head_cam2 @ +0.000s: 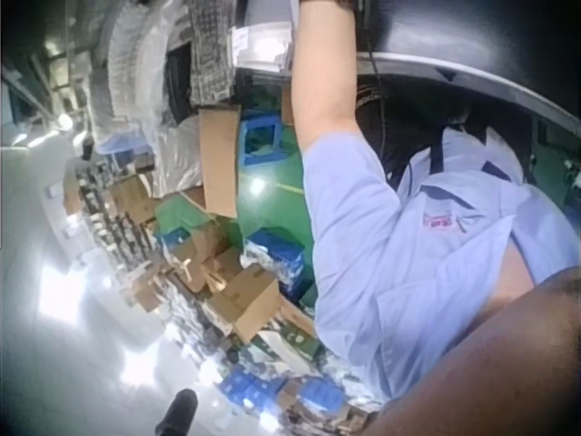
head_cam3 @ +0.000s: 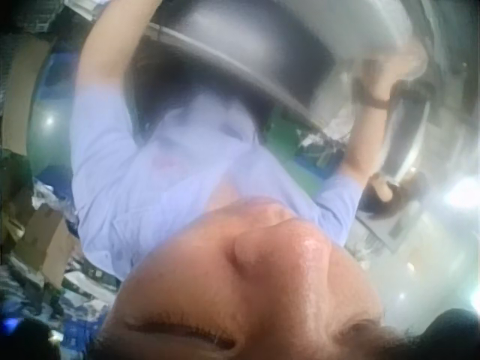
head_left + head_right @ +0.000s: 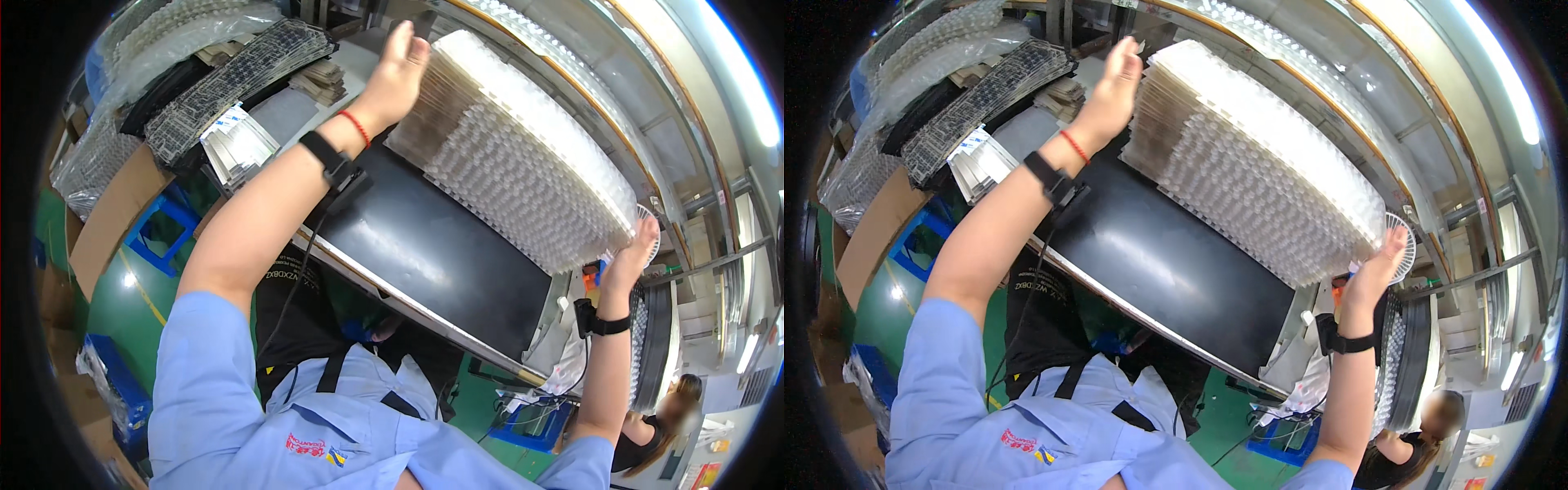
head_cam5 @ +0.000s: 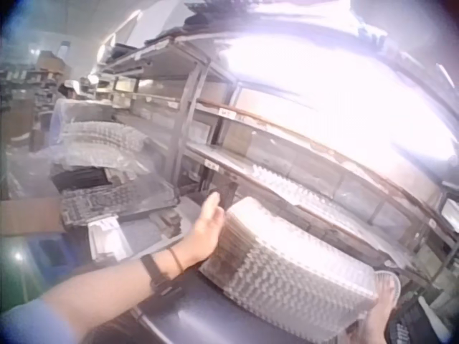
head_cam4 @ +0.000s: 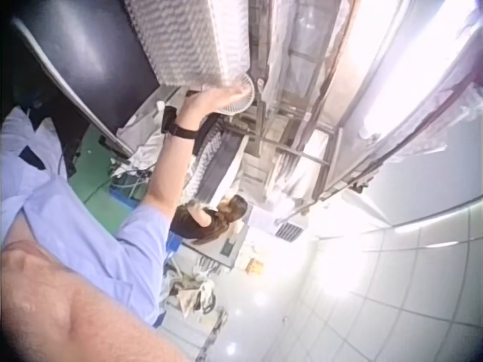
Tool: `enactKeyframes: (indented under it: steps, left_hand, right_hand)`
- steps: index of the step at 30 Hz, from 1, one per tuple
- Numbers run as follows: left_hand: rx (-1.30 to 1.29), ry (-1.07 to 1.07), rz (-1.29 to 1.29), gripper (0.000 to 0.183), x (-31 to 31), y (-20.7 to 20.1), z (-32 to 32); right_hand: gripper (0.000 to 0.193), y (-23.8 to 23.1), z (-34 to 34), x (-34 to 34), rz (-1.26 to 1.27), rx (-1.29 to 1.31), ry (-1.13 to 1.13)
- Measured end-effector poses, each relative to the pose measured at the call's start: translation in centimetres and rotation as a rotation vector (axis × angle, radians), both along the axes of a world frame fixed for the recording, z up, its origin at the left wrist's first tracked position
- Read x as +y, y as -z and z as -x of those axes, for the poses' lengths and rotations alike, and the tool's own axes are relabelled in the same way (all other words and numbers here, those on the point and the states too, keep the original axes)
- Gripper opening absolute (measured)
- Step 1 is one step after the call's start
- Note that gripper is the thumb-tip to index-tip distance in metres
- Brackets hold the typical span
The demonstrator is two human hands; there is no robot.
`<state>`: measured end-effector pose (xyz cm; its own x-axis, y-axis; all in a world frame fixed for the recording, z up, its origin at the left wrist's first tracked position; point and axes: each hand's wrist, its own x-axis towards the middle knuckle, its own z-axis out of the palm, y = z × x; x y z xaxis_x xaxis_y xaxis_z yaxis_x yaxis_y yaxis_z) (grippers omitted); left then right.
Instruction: Organizing and stacking plastic trays used for electronic components at a factory workstation.
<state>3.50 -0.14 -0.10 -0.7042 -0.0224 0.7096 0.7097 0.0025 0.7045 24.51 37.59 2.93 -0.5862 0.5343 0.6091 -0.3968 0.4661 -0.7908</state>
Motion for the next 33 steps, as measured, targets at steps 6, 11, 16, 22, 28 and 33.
enactKeyframes:
  steps: [6, 11, 16, 22, 28, 33]
  left_hand:
    - [-0.463, 0.314, -0.403, 0.041, -4.8, 0.4, -11.3]
    - [-0.578, 0.665, -0.377, 0.022, -4.1, 4.9, -20.1]
    - [-0.565, 0.979, -0.180, 0.018, -4.0, 9.3, -25.0]
    - [-0.650, 1.217, 0.083, 0.019, -4.8, 13.7, -26.8]
    - [-0.671, 1.165, -0.166, 0.025, -7.1, 15.9, -25.6]
    - [-0.778, 1.312, -0.258, 0.027, -7.9, 18.4, -24.4]
  right_hand:
    - [0.051, -1.6, -5.0, -4.5, -0.030, 0.067, 0.182]
    - [0.039, 0.3, -7.6, -10.1, -0.040, -0.178, -0.158]
    - [0.045, 1.9, -8.1, -17.5, -0.375, -1.005, -0.624]
    - [0.061, 3.0, -7.9, -23.9, -0.955, -0.857, -0.815]
    - [0.059, 3.5, -7.8, -23.3, -0.646, -0.890, -0.655]
    - [0.048, 6.1, -7.5, -22.7, -0.340, -0.878, -0.482]
